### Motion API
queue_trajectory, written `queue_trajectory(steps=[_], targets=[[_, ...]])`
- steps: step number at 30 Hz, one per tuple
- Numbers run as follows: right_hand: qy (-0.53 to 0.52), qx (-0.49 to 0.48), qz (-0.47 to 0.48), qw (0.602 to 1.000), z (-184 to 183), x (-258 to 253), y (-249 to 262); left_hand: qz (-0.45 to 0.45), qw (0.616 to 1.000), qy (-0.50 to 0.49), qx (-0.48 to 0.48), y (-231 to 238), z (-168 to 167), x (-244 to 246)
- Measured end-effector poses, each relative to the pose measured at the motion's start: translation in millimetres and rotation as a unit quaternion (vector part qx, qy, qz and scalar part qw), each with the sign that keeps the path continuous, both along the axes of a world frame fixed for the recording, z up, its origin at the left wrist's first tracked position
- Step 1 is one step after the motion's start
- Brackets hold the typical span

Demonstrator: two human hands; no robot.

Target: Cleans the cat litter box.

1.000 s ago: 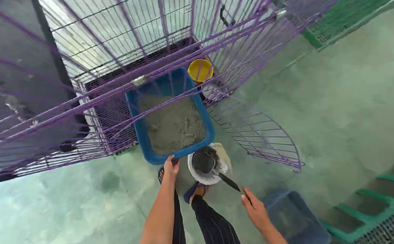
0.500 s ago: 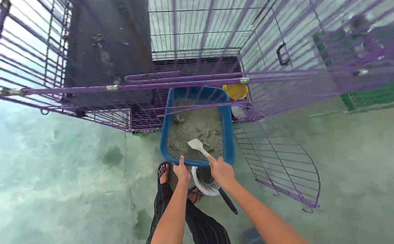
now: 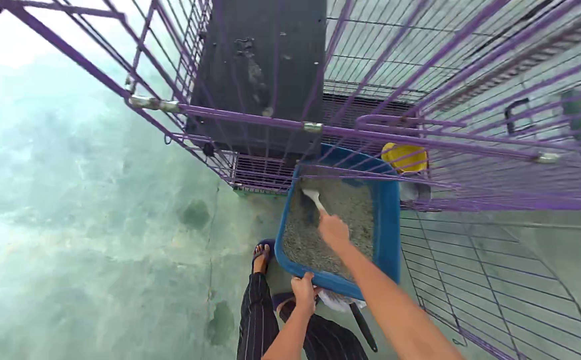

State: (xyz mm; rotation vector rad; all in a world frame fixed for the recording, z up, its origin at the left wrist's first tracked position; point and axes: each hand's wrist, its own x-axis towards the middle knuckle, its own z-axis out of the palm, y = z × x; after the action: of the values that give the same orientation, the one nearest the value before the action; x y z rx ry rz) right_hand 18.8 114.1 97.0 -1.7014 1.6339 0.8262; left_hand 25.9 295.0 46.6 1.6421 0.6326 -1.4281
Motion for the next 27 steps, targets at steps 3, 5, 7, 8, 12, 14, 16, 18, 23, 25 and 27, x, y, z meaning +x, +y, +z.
queue_trajectory(steps=[3, 5, 7, 8, 12, 14, 16, 18, 23, 25, 27], targets=[[0.022, 0.016, 0.022, 0.999, 16, -6, 27, -0.014, 1.000, 0.019, -0.011, 2, 2, 7], [0.042, 0.012, 0.034, 0.998, 15, -9, 37, -0.025, 0.999, 0.018, -0.018, 2, -4, 5], [0.028, -0.002, 0.025, 0.999, 4, 3, 16, -0.045, 0.999, 0.011, -0.015, 6, -3, 1], [0.020, -0.003, 0.018, 1.000, 1, 20, -4, -0.059, 0.998, 0.003, -0.014, 5, -3, 3], [0.043, 0.007, 0.021, 0.999, 1, 38, -23, -0.082, 0.997, 0.001, -0.014, -4, -1, 7], [0.040, 0.003, 0.035, 0.999, 9, 22, 4, -0.073, 0.997, 0.007, -0.019, -3, -5, 12], [0.054, 0.004, 0.039, 0.998, 8, 11, 19, -0.064, 0.998, 0.011, -0.025, 1, -10, 5], [0.046, 0.000, 0.032, 0.998, -4, 21, -3, -0.072, 0.997, 0.010, -0.028, 6, -12, 2], [0.051, -0.006, 0.032, 0.998, -11, 26, -33, -0.110, 0.993, -0.004, -0.029, -10, -5, 23], [0.053, 0.003, 0.042, 0.998, 8, 23, -8, -0.103, 0.994, 0.002, -0.032, -7, -8, 24], [0.066, 0.017, 0.051, 0.996, 9, 24, 7, -0.092, 0.995, 0.016, -0.030, 0, -12, 13]])
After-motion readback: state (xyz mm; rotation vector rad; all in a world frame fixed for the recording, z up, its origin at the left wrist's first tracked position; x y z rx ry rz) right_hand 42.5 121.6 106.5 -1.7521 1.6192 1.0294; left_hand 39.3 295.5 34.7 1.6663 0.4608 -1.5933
